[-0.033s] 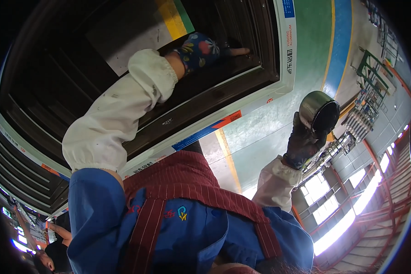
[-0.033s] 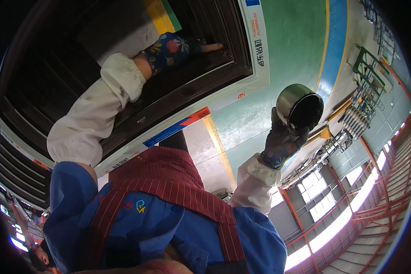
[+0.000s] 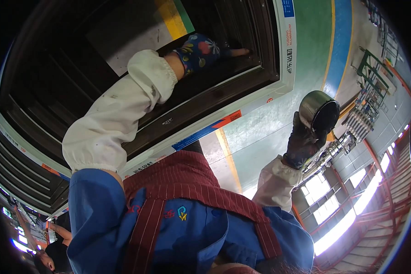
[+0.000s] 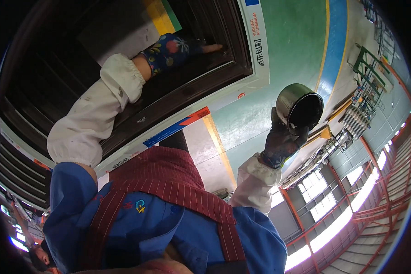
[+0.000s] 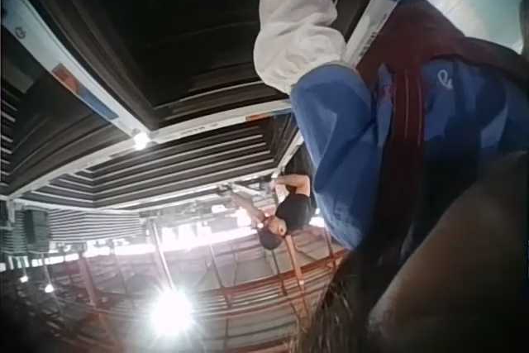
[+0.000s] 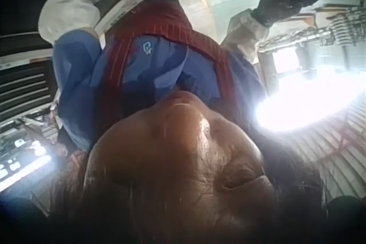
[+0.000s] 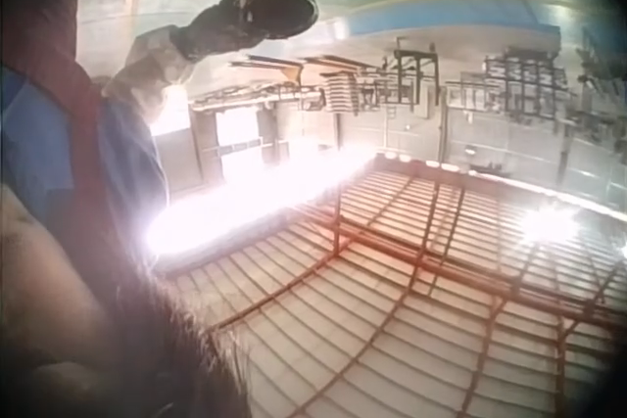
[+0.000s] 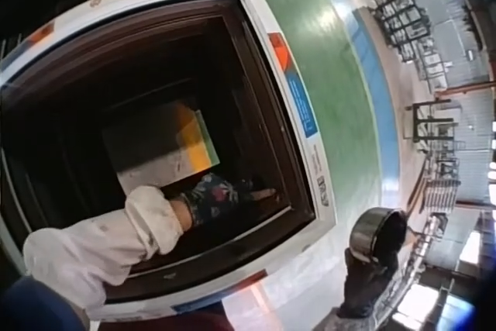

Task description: Applying a liquid substance or sealant to the inner grooves of stacked metal window frames on a fabrication floor.

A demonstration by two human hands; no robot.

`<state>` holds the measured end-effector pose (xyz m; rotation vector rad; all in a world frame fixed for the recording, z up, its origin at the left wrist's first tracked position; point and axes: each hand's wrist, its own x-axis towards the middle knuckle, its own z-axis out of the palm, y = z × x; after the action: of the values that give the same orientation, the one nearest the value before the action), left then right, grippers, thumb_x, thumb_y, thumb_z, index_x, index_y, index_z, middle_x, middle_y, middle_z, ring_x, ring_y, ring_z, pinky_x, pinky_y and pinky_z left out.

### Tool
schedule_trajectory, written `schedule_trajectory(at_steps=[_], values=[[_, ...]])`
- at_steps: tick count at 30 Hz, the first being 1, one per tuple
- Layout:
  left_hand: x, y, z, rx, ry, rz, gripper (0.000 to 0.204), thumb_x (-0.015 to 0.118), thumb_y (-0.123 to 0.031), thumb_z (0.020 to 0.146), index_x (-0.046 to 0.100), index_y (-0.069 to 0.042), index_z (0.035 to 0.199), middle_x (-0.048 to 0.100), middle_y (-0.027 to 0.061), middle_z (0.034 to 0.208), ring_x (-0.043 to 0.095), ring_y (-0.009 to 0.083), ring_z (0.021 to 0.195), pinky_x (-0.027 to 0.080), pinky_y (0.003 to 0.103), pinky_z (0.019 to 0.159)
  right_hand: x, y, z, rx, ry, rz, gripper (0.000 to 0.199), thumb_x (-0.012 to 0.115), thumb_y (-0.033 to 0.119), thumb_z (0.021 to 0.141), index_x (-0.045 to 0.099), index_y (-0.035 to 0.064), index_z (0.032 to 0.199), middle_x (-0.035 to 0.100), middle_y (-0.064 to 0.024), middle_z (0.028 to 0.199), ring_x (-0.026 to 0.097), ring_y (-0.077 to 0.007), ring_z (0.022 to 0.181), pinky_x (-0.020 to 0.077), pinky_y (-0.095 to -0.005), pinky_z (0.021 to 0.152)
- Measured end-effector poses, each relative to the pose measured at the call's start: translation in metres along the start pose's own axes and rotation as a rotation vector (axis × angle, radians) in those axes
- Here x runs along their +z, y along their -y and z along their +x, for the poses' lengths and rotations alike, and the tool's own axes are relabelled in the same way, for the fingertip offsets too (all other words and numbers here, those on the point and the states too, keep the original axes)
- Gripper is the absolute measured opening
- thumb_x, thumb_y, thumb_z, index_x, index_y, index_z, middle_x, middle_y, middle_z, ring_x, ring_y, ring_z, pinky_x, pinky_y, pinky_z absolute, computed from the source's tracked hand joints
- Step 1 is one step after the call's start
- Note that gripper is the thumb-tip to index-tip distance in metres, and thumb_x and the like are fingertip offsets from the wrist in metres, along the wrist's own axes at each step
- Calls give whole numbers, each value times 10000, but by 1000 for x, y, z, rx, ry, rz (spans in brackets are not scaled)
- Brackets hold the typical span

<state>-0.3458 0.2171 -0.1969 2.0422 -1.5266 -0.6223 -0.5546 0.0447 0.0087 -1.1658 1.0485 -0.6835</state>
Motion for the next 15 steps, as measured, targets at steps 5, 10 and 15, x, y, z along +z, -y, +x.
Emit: schedule_trajectory(at_steps=[5, 10, 15], values=[[-1, -6, 10, 53, 68, -99, 524, 487, -121, 782, 451, -330, 1261, 620, 90, 745, 613, 255, 639, 504, 341, 557, -2, 0, 0, 7, 30, 21, 524, 462, 362, 851, 382, 119, 1308, 422, -124, 1305, 430, -301, 1182, 402, -523, 945], [-23, -22, 21, 42, 202, -94, 517, 514, -123, 769, 462, -267, 1263, 632, 101, 826, 622, 265, 736, 515, 337, 623, -11, 1, 0, 0, -1, 0, 527, 463, 374, 847, 385, 133, 1309, 418, -118, 1310, 429, -294, 1184, 401, -522, 944], [-29, -22, 13, -11, 146, -257, 499, 521, -132, 784, 460, -241, 1266, 631, 105, 877, 620, 272, 795, 513, 338, 676, -20, 2, -3, -2, -42, 16, 531, 465, 376, 842, 382, 141, 1311, 419, -116, 1308, 432, -298, 1180, 405, -522, 939]])
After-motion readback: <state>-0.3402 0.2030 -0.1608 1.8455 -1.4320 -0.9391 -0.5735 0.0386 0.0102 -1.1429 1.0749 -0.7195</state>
